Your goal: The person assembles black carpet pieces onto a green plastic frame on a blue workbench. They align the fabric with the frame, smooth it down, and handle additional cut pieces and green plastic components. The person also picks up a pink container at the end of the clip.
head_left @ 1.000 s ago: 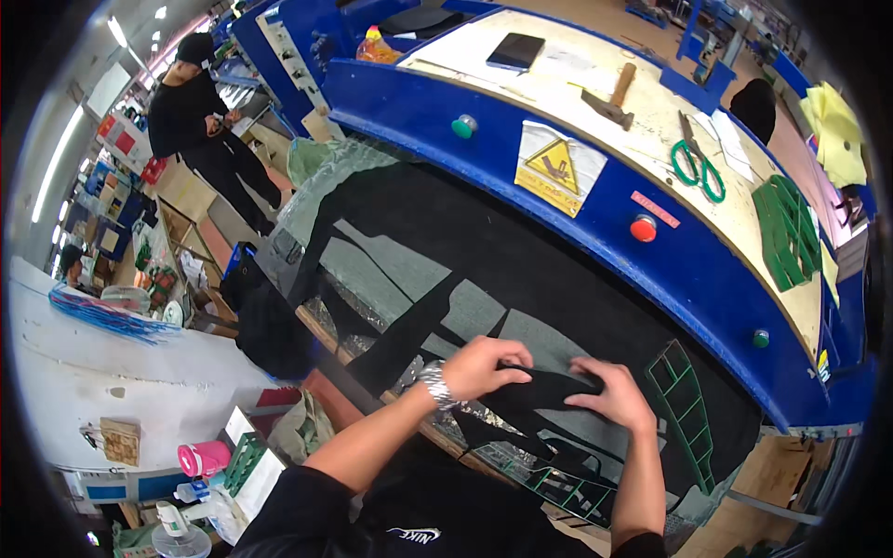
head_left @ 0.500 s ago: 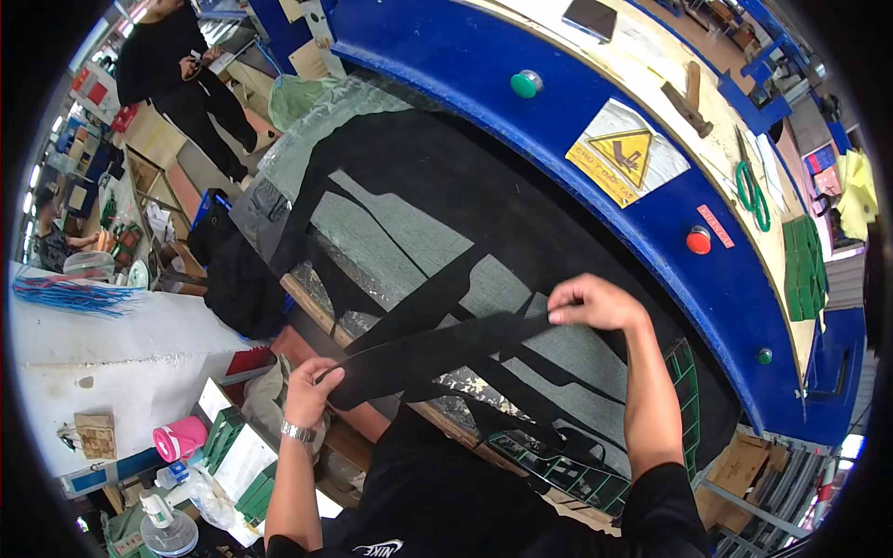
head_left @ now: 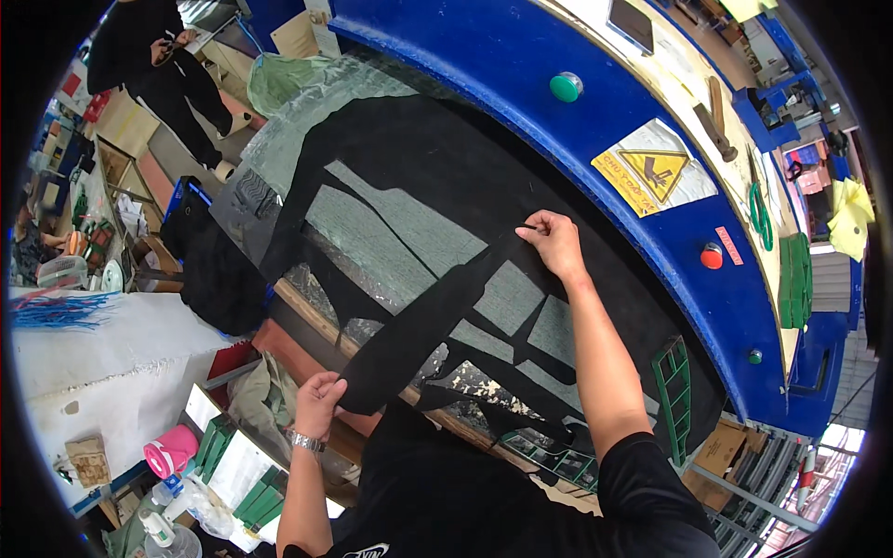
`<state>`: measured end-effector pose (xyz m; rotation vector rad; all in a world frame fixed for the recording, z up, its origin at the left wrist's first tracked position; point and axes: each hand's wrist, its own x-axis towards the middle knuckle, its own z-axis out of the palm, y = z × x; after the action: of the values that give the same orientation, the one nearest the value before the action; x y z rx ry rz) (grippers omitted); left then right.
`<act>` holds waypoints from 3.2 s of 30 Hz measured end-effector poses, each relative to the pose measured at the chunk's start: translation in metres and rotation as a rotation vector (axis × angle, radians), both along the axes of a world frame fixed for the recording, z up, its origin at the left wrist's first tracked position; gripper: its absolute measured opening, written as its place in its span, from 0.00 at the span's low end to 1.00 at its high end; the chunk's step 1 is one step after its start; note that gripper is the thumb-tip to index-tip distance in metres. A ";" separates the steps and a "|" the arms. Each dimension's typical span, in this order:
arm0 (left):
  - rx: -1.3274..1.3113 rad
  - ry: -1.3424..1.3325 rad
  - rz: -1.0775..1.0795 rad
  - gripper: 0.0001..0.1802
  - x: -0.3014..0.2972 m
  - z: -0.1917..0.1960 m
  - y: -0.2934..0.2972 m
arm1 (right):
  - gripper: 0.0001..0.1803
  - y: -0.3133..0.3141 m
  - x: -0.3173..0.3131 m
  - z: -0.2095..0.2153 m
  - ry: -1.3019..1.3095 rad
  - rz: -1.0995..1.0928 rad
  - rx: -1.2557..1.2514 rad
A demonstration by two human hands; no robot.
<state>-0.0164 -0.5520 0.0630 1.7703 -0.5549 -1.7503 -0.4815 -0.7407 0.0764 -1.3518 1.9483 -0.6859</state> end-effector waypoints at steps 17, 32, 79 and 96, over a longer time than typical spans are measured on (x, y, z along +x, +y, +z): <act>-0.724 -0.212 -0.705 0.34 -0.063 0.056 -0.121 | 0.08 0.007 0.028 0.094 -0.177 0.197 -0.107; -0.898 0.139 -1.172 0.29 -0.074 0.069 -0.086 | 0.10 0.108 0.144 0.290 0.068 0.752 -0.483; -0.219 0.437 2.591 0.15 -0.090 -0.254 0.680 | 0.07 0.987 0.818 -0.158 -0.010 3.048 -0.043; 0.131 0.589 2.250 0.18 -0.092 -0.240 0.713 | 0.25 0.822 0.712 -0.253 0.431 3.100 -0.159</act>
<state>-0.1083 0.1610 -0.1768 0.6863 1.3495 -0.3674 0.2307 0.0813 -0.1767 -2.2982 -1.3824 1.0414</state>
